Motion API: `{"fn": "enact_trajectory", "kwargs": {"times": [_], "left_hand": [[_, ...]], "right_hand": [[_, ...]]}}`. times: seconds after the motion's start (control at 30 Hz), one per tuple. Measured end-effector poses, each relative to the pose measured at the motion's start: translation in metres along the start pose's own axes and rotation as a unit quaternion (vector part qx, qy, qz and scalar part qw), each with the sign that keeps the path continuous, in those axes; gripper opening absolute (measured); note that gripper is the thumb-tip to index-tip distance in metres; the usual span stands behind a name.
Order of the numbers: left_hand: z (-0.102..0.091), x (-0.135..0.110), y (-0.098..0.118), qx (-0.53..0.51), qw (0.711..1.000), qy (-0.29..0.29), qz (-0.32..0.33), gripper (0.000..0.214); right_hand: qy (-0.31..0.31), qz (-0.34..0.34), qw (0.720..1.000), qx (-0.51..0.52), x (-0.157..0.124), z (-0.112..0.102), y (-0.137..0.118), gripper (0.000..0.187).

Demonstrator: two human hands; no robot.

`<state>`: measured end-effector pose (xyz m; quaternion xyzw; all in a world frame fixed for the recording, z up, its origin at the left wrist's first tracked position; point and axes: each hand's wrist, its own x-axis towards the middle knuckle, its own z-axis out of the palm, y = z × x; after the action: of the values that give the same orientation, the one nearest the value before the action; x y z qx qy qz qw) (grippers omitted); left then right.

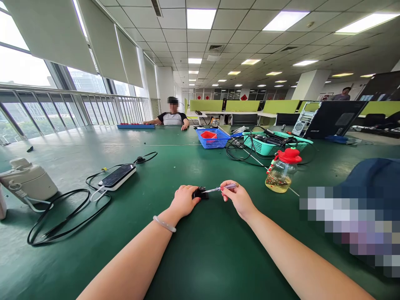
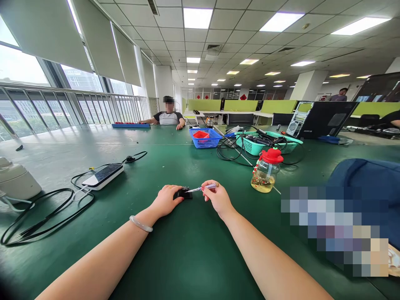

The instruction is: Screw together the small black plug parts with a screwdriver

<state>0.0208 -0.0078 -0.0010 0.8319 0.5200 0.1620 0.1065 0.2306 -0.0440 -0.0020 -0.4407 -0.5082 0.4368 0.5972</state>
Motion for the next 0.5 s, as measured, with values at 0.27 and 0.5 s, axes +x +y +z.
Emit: {"fn": "enact_trajectory", "kwargs": {"times": [0.27, 0.5], "left_hand": [[0.0009, 0.0006, -0.0005, 0.002, 1.0, 0.002, 0.004, 0.039], [-0.0002, 0.0, 0.0005, -0.002, 1.0, -0.002, 0.003, 0.036]], "right_hand": [[0.024, -0.008, 1.0, -0.013, 0.0024, -0.0014, 0.0013, 0.035], [0.088, 0.025, 0.992, -0.089, 0.008, -0.0083, 0.0092, 0.032]]}}
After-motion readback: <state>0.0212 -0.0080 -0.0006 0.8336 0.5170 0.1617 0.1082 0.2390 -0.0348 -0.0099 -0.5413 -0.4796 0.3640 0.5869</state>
